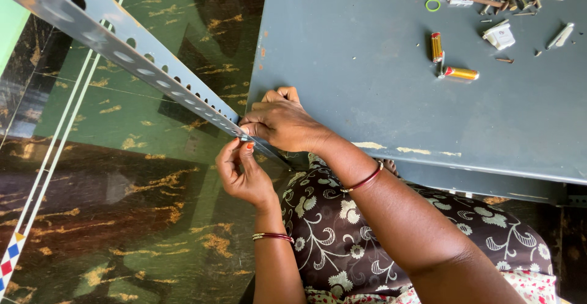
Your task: The person sits on the floor and assembles a metal shelving unit. They pick up bolts and nuts from a pile on a shelf, insert them into the holes of a metal frame, and tighten them by hand. The person also lifts and positions a metal shelf panel onto the frame.
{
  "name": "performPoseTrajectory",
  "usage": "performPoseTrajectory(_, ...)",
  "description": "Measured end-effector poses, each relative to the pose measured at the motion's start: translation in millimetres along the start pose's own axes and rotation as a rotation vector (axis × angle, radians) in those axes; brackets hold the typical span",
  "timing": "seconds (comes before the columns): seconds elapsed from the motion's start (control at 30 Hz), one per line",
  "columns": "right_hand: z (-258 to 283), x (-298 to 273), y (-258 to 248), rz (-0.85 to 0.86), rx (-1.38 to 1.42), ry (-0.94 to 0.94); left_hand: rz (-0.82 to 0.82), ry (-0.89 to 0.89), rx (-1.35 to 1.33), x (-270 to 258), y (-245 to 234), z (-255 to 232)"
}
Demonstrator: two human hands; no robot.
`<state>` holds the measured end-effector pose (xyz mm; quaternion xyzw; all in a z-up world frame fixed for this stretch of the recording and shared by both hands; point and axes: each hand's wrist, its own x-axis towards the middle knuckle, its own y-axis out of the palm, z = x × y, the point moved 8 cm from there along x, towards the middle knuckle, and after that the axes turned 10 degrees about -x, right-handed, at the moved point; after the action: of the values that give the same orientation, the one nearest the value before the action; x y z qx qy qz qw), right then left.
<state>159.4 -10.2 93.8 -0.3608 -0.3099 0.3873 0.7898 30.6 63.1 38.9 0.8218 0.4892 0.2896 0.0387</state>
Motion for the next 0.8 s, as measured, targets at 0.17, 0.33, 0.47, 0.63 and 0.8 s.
performPoseTrajectory(0.17, 3.1, -4.5, -9.3, -0.01, 0.088, -0.059, -0.027, -0.027, 0.106, -3.4, -5.2, 6.4)
performPoseTrajectory(0.33, 6.3, -4.3, -11.1, -0.018, 0.042, -0.09, -0.001, 0.058, 0.225, -1.8, 1.8, -9.1)
performPoseTrajectory(0.47, 4.3, -4.6, -9.6, -0.045, 0.033, -0.055, 0.059, 0.144, 0.35, 2.2, 10.0, -28.0)
performPoseTrajectory(0.63, 2.8, -2.1, -7.0, -0.05, 0.03, -0.038, 0.097, 0.191, 0.468, 4.2, 16.8, -42.0)
performPoseTrajectory(0.8, 1.5, -4.1, -7.9, -0.048, 0.067, -0.014, 0.115, 0.185, 0.494, 5.0, 15.3, -38.1)
